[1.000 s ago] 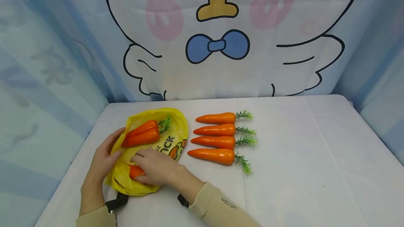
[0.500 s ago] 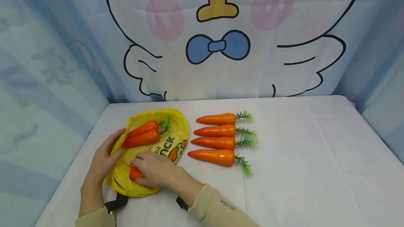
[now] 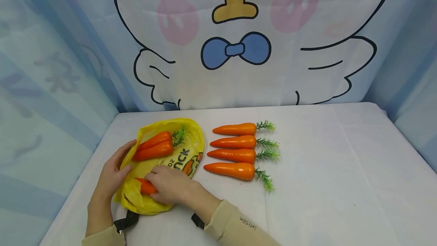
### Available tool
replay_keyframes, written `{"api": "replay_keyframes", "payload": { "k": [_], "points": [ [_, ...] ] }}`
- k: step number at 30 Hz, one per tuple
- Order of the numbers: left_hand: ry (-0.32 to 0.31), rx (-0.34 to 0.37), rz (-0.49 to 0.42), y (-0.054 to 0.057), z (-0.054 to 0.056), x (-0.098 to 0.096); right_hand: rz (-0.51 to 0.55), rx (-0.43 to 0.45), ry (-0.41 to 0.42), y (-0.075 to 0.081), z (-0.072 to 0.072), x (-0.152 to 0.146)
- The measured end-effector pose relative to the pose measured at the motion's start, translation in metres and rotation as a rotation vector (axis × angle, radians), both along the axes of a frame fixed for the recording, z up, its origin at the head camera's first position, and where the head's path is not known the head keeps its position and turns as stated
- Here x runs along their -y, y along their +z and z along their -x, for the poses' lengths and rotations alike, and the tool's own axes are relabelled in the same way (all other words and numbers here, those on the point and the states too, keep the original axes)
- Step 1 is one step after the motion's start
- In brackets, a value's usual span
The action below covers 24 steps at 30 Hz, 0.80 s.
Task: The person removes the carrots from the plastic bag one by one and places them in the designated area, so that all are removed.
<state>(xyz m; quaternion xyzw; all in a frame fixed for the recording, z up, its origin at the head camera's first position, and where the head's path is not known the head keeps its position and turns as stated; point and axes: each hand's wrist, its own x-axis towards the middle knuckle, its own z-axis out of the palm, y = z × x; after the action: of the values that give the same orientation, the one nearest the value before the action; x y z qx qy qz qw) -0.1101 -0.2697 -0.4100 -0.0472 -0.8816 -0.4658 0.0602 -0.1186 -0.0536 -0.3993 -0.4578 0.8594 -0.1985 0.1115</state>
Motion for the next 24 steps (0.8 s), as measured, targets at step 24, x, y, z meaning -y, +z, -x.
{"api": "replay_keyframes", "payload": {
  "k": [24],
  "points": [
    [0.015,0.027,-0.005,0.002,0.000,-0.003,-0.020,0.006,-0.141,0.005,0.019,-0.025]
  ]
}}
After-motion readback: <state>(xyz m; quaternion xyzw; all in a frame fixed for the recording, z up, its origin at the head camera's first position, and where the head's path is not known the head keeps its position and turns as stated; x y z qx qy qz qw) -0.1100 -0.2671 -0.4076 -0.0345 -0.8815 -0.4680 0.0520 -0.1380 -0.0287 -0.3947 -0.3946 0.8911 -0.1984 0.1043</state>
